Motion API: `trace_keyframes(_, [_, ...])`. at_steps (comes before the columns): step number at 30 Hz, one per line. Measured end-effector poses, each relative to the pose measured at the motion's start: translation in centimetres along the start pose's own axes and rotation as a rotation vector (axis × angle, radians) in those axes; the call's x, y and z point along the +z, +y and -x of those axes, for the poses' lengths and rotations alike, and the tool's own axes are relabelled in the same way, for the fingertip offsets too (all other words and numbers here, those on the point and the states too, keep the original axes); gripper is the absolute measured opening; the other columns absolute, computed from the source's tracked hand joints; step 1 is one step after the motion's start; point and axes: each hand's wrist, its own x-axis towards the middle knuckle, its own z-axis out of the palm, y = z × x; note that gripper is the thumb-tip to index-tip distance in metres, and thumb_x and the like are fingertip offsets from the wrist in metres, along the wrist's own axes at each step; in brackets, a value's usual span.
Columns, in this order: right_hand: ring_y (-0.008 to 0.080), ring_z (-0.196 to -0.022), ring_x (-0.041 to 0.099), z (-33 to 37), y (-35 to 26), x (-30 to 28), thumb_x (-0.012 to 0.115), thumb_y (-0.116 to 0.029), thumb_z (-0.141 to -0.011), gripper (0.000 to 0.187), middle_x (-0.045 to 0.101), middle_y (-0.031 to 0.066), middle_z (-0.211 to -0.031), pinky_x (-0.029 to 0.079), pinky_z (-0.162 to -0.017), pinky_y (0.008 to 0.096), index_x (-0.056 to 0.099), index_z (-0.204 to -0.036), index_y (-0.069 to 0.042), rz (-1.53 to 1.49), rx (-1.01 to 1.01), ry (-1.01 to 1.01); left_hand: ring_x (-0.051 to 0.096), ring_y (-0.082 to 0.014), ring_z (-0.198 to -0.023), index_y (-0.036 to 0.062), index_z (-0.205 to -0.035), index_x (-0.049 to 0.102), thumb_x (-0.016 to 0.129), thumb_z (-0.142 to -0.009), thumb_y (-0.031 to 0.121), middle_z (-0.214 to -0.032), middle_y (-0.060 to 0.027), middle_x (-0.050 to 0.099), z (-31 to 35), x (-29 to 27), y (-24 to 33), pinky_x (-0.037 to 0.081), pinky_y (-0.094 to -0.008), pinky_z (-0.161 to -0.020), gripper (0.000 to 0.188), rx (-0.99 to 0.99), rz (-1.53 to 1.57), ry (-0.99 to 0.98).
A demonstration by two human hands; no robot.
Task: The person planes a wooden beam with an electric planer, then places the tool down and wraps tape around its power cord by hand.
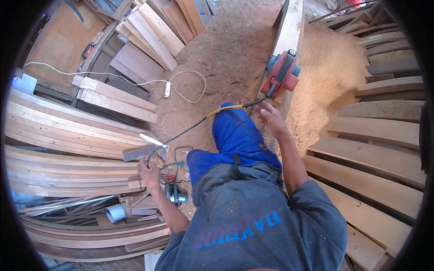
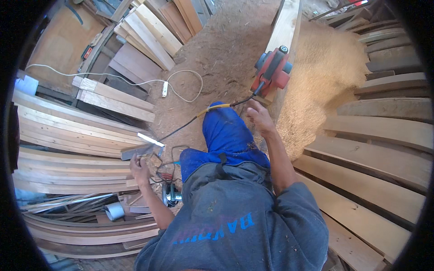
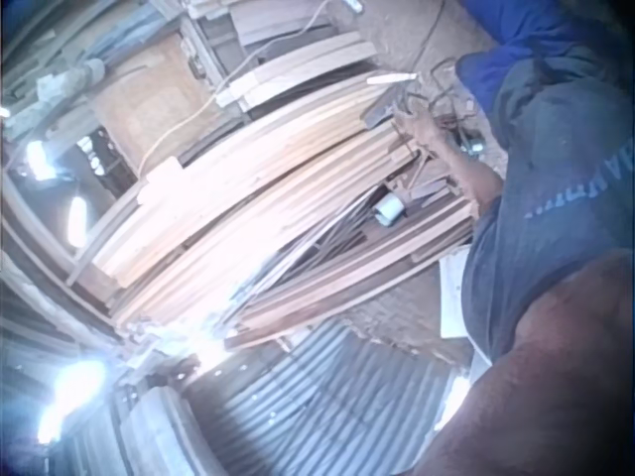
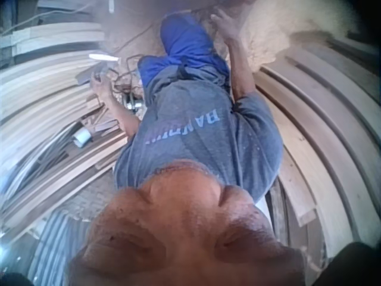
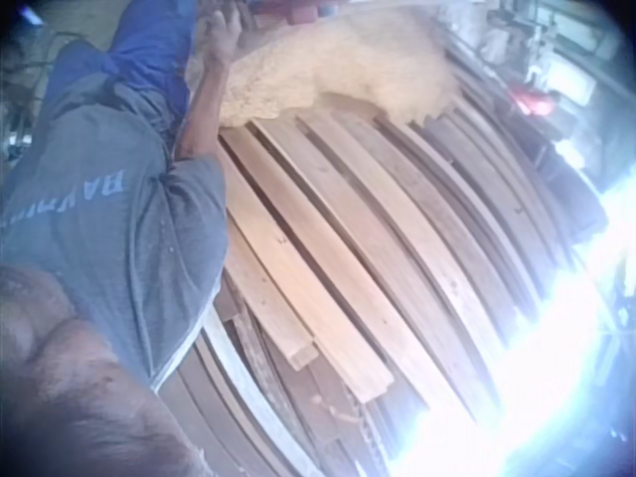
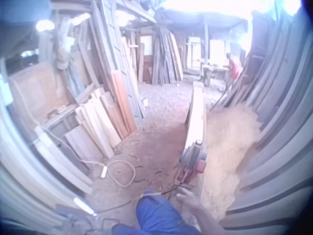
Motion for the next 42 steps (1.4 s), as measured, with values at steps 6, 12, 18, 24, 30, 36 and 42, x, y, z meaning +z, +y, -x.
trace_keyframes(6, [0.0183, -0.096, 0.063, -2.6, 1.7, 2.8, 0.054, -0.015, -0.099, 0.037, 0.066, 0.0089, -0.116, 0.050, -0.088, 0.0352, 0.051, -0.134, -0.004, -0.357, -0.083, -0.236, 0.059, -0.0321, -0.109, 0.0021, -0.126, 0.059, 0.066, -0.087, 0.018, -0.120, -0.0201, 0.060, 0.8, 2.0, 15.7, 0.045, -0.0399, -0.097, 0.044, 0.230, 0.182, -0.249])
trace_keyframes(12, [0.0208, -0.086, 0.067, -0.1, -0.6, 4.4, 0.053, -0.009, -0.100, 0.016, 0.069, 0.0134, -0.103, 0.057, -0.083, 0.0365, 0.060, -0.113, -0.003, -0.670, -0.011, -0.162, 0.056, -0.0363, -0.120, 0.0023, -0.125, 0.060, 0.067, -0.086, 0.015, -0.126, -0.0232, 0.059, 2.9, 6.5, 27.7, 0.042, -0.0416, -0.104, 0.042, 0.564, 0.362, -0.425])
trace_keyframes(18, [0.0143, -0.075, 0.063, 0.6, -0.6, 3.6, 0.058, -0.013, -0.099, 0.012, 0.069, 0.0116, -0.094, 0.056, -0.074, 0.0323, 0.062, -0.104, -0.003, -0.620, 0.005, -0.058, 0.066, -0.0301, -0.101, 0.0013, -0.116, 0.062, 0.066, -0.088, 0.008, -0.107, -0.0189, 0.067, 5.4, 9.7, 33.1, 0.051, -0.0367, -0.091, 0.029, 0.555, 0.559, -0.685])
trace_keyframes(24, [0.0118, -0.075, 0.060, 0.0, 1.2, 2.8, 0.058, -0.019, -0.099, 0.014, 0.069, 0.0076, -0.097, 0.055, -0.075, 0.0337, 0.062, -0.105, -0.006, -0.491, 0.012, -0.103, 0.065, -0.0125, -0.078, 0.0010, -0.105, 0.063, 0.061, -0.095, 0.010, -0.086, -0.0083, 0.068, 6.5, 11.6, 32.3, 0.052, -0.0284, -0.071, 0.013, 0.472, 0.574, -0.642])
trace_keyframes(30, [0.0153, -0.084, 0.062, -0.3, 0.5, 2.6, 0.056, -0.018, -0.100, 0.018, 0.068, 0.0067, -0.101, 0.053, -0.080, 0.0344, 0.062, -0.112, -0.006, -0.738, 0.064, -0.122, 0.057, -0.0094, -0.068, 0.0025, -0.101, 0.062, 0.050, -0.101, 0.018, -0.080, -0.0027, 0.064, 6.8, 12.4, 32.0, 0.049, -0.0259, -0.064, 0.019, 0.253, 0.624, -0.829])
trace_keyframes(36, [0.0148, -0.082, 0.063, -0.9, 0.3, 1.9, 0.053, -0.015, -0.101, 0.019, 0.067, 0.0069, -0.101, 0.055, -0.078, 0.0332, 0.060, -0.115, -0.004, -0.760, -0.015, -0.131, 0.050, -0.0068, -0.062, 0.0037, -0.101, 0.060, 0.040, -0.105, 0.023, -0.077, -0.0011, 0.058, 6.8, 13.9, 30.7, 0.044, -0.0231, -0.059, 0.028, 0.166, 0.720, -0.974])
trace_keyframes(42, [0.0149, -0.080, 0.063, -0.5, -0.1, 1.6, 0.054, -0.015, -0.101, 0.018, 0.069, 0.0088, -0.102, 0.055, -0.076, 0.0319, 0.061, -0.112, -0.004, -0.795, 0.025, -0.091, 0.050, -0.0062, -0.063, 0.0042, -0.101, 0.060, 0.041, -0.105, 0.023, -0.078, -0.0007, 0.058, 7.0, 14.0, 30.5, 0.044, -0.0221, -0.059, 0.027, 0.132, 0.761, -1.007])
